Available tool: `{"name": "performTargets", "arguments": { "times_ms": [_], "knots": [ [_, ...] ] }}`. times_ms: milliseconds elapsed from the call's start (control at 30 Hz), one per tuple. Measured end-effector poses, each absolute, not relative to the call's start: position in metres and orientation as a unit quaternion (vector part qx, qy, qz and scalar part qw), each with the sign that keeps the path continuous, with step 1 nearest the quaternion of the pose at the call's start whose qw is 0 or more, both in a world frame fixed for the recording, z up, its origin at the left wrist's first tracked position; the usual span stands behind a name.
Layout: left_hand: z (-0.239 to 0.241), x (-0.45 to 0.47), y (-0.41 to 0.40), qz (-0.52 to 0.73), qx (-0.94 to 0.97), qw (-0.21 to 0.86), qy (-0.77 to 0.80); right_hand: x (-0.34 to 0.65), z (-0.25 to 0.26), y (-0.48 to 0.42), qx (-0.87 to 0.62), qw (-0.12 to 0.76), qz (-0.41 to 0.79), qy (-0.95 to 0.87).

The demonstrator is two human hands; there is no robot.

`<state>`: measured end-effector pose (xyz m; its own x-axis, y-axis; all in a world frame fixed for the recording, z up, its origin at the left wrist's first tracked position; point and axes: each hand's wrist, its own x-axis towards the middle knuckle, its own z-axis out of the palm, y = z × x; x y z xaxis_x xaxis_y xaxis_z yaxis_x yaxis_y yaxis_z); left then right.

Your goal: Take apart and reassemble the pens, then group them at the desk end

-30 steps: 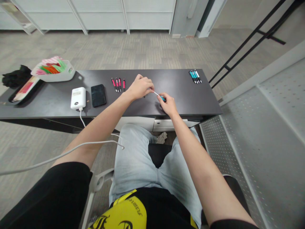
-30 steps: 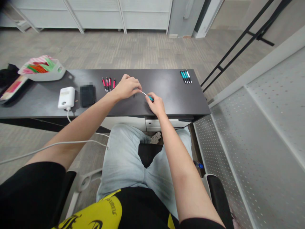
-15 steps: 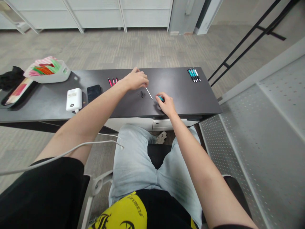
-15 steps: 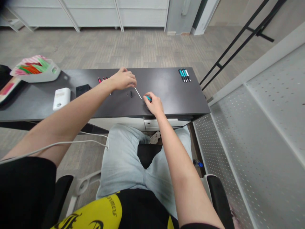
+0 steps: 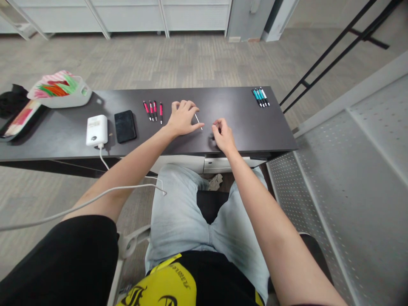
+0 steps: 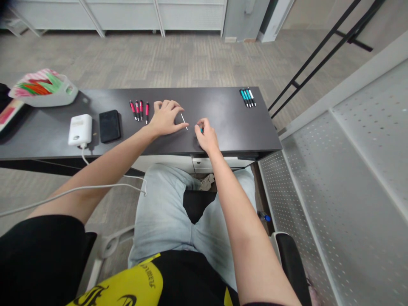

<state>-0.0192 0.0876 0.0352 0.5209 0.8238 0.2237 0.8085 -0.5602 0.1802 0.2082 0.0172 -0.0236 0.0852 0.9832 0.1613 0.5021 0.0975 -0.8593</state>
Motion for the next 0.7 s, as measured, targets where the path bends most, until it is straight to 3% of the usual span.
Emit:
{"name": "performTargets", "arguments": {
  "times_ms": [167,533,700],
  "knots": [
    [0.024,-0.063,0.052,0.163,0.805,0.057,0.568,0.207,-0.022,0.018,-0.601,0.427,0.281,-0.614],
    [0.001,-0.082,0.035,0.167,0.774,0.087,0.605,0.213,-0.005,0.021,-0.647,0.401,0.271,-0.589],
    [-0.002,-0.081,0.039,0.168,0.771,0.095,0.607,0.220,0.010,0.034,-0.660,0.341,0.316,-0.590]
  ]
}}
